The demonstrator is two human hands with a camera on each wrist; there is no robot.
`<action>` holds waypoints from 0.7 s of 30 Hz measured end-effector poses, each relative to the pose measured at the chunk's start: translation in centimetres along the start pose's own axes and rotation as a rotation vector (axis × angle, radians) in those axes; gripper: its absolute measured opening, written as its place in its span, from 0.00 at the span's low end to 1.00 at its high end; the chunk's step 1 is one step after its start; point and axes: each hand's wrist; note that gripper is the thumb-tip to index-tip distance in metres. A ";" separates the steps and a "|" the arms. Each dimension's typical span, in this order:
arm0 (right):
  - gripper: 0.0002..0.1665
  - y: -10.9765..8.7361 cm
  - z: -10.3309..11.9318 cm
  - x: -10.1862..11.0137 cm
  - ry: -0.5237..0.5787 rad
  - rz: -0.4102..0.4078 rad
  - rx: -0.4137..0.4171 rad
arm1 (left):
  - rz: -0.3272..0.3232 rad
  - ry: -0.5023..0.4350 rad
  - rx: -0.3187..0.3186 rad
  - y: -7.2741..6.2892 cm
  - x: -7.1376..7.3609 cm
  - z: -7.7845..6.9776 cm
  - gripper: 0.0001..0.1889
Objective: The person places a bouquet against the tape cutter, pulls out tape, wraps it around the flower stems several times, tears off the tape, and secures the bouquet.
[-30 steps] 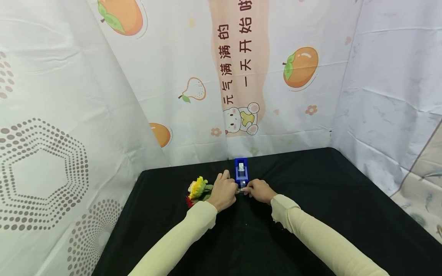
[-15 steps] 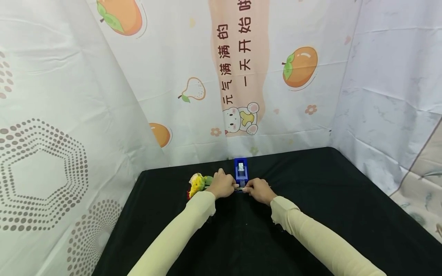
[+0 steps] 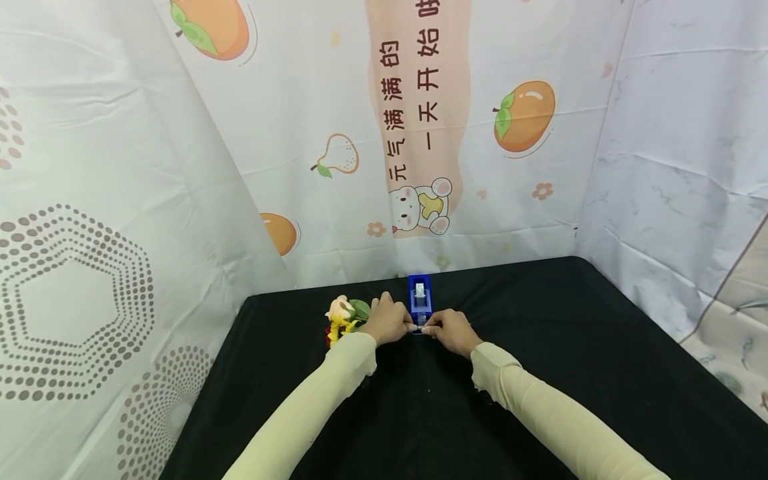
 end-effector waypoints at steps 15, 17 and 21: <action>0.08 0.3 0.1 0.2 0.027 0.022 -0.063 | -0.168 0.291 -0.122 -0.3 -0.9 -0.1 0.13; 0.09 0.3 0.2 0.2 0.025 0.035 -0.075 | -0.182 0.311 -0.134 -0.3 -0.9 0.0 0.12; 0.12 0.4 0.4 0.0 0.043 0.068 -0.112 | -0.213 0.358 -0.155 -0.4 -1.1 0.0 0.10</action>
Point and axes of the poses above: each hand's wrist, its own y-axis towards the middle knuckle, its own x-axis out of the back of the hand, z = x × y, and after that the axes turned 4 degrees about z, right-handed
